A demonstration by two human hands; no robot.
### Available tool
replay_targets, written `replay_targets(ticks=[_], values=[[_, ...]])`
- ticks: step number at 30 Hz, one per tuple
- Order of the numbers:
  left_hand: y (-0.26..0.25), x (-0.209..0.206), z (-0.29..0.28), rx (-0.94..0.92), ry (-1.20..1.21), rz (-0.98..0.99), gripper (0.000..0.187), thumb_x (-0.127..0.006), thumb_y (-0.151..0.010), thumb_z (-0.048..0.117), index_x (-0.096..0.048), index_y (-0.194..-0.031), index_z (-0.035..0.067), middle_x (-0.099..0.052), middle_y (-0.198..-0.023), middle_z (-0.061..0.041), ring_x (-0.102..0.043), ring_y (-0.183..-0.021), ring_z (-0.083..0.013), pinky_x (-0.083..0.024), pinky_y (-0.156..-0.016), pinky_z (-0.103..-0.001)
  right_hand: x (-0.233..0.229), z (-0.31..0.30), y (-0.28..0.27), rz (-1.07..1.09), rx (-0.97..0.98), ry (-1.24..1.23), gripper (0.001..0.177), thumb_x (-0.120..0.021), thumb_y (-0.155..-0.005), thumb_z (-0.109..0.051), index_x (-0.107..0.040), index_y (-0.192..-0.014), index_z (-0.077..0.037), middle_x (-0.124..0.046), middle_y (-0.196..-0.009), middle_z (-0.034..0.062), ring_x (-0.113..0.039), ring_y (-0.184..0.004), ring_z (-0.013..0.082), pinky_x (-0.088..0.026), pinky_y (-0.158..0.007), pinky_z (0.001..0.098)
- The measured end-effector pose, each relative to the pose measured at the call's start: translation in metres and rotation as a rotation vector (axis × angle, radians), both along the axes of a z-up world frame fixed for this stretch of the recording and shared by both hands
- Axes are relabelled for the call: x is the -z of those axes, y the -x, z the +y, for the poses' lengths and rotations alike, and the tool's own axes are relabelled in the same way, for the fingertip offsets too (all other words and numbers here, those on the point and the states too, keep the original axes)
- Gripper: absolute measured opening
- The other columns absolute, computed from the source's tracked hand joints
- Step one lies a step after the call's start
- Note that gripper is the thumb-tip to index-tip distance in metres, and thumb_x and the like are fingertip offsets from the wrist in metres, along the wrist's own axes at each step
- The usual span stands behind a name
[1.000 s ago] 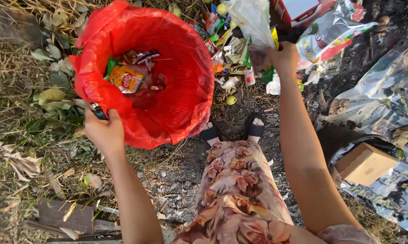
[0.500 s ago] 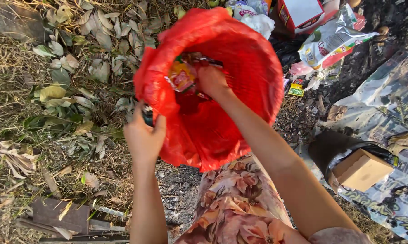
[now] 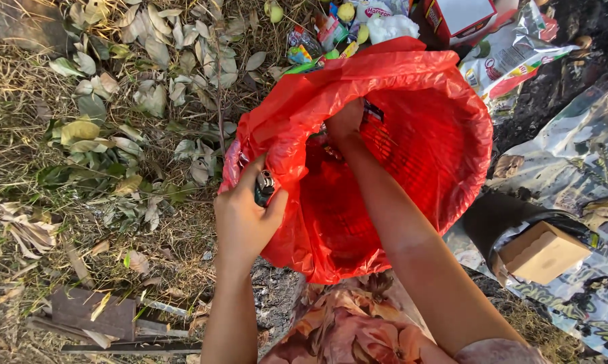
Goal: Sort trash and pick up litter from the ground into bins.
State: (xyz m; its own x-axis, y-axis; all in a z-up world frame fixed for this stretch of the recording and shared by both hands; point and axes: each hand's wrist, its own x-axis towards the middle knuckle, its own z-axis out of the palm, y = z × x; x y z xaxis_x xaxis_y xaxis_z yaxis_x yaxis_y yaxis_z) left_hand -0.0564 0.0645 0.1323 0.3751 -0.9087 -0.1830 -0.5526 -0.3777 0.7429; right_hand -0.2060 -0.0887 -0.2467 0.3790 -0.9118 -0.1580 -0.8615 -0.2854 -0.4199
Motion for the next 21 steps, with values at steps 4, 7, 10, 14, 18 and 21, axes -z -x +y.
replay_targets(ticks=[4, 7, 10, 14, 18, 21], values=[[0.004, 0.015, -0.005, -0.017, -0.012, -0.11, 0.053, -0.078, -0.083, 0.019, -0.062, -0.132, 0.007, -0.072, -0.074, -0.014, -0.075, -0.067, -0.03, -0.058, -0.062, -0.04, -0.045, -0.003, -0.003, 0.062, -0.092, 0.125, 0.024, -0.072, -0.09, -0.028, -0.073, -0.106, -0.01, -0.065, -0.117, 0.0132, -0.055, -0.116, 0.0365, -0.044, -0.094, 0.0529], [0.001, 0.028, -0.015, -0.048, -0.166, -0.172, 0.057, -0.077, -0.083, 0.022, -0.06, -0.136, 0.009, -0.068, -0.057, -0.013, -0.071, -0.057, -0.0318, -0.056, -0.061, -0.045, -0.114, 0.002, -0.011, 0.016, -0.164, 0.118, 0.03, -0.076, -0.076, -0.025, -0.074, -0.102, -0.011, -0.061, -0.115, 0.0146, -0.053, -0.113, 0.0361, -0.045, -0.086, 0.0506], [-0.004, 0.045, -0.017, -0.084, -0.123, -0.221, 0.056, -0.074, -0.086, 0.022, -0.057, -0.138, 0.007, -0.067, -0.057, -0.011, -0.072, -0.059, -0.0322, -0.057, -0.063, -0.046, -0.146, 0.01, 0.003, -0.085, -0.262, 0.087, 0.033, -0.079, -0.069, -0.022, -0.077, -0.101, -0.016, -0.059, -0.114, 0.0115, -0.052, -0.11, 0.0344, -0.046, -0.083, 0.0501], [-0.021, 0.063, -0.015, -0.124, -0.04, -0.293, 0.056, -0.074, -0.087, 0.02, -0.056, -0.139, 0.005, -0.068, -0.063, -0.013, -0.073, -0.063, -0.0327, -0.057, -0.065, -0.046, -0.205, 0.015, 0.031, -0.172, -0.307, 0.031, 0.03, -0.081, -0.073, -0.018, -0.08, -0.102, -0.023, -0.06, -0.114, 0.0069, -0.054, -0.11, 0.0313, -0.046, -0.084, 0.0481], [-0.035, 0.071, -0.015, -0.179, -0.034, -0.352, 0.054, -0.073, -0.09, 0.019, -0.056, -0.139, 0.004, -0.069, -0.066, -0.014, -0.073, -0.067, -0.0352, -0.057, -0.067, -0.047, -0.249, 0.003, 0.068, -0.308, -0.212, 0.048, 0.024, -0.087, -0.076, -0.015, -0.078, -0.098, -0.014, -0.064, -0.109, 0.0085, -0.062, -0.102, 0.0304, -0.051, -0.085, 0.0441], [-0.043, 0.071, -0.012, -0.197, -0.034, -0.358, 0.055, -0.073, -0.089, 0.017, -0.056, -0.14, 0.003, -0.07, -0.068, -0.016, -0.073, -0.069, -0.0365, -0.057, -0.069, -0.048, -0.286, -0.011, 0.094, -0.397, -0.09, 0.104, 0.021, -0.088, -0.082, -0.01, -0.075, -0.099, -0.007, -0.067, -0.111, 0.011, -0.066, -0.103, 0.0304, -0.054, -0.09, 0.0419]])
